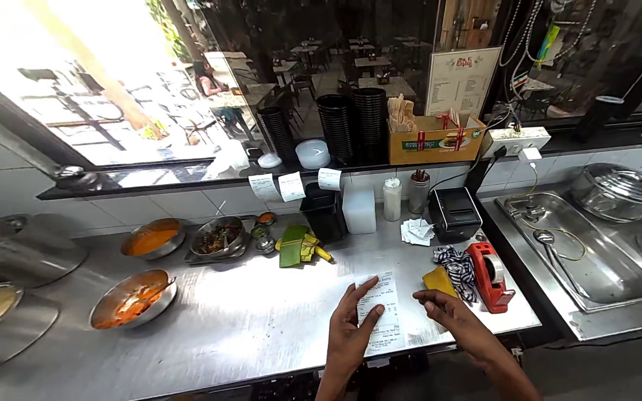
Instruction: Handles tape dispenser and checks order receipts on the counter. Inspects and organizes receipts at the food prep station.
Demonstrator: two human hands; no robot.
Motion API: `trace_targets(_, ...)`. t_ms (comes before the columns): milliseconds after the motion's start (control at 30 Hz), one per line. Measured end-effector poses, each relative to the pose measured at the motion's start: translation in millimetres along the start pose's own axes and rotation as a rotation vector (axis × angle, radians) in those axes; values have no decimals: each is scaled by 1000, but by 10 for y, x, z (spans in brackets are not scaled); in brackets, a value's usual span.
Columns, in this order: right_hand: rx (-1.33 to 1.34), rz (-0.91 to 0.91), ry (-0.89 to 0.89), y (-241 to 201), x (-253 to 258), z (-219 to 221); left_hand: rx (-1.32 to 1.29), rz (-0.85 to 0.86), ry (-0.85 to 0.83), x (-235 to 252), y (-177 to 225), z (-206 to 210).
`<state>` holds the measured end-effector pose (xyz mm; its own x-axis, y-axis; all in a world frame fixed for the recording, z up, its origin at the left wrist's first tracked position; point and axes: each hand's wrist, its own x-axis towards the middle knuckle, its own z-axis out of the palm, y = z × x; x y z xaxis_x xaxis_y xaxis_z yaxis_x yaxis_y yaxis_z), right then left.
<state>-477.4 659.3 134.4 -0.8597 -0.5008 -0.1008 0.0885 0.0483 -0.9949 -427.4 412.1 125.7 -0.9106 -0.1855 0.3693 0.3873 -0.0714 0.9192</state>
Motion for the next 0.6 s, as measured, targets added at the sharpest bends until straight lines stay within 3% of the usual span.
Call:
trace_targets(200,0,76,56,400,-207,-112,55,38,72,424,-43,-217)
trace_targets(367,4,106,118,645,-358,-127,88,110,41,860,-146,-344)
trace_targets(600,53,119,296,856,-553,-85,32,80,-43,1482,-408,-390)
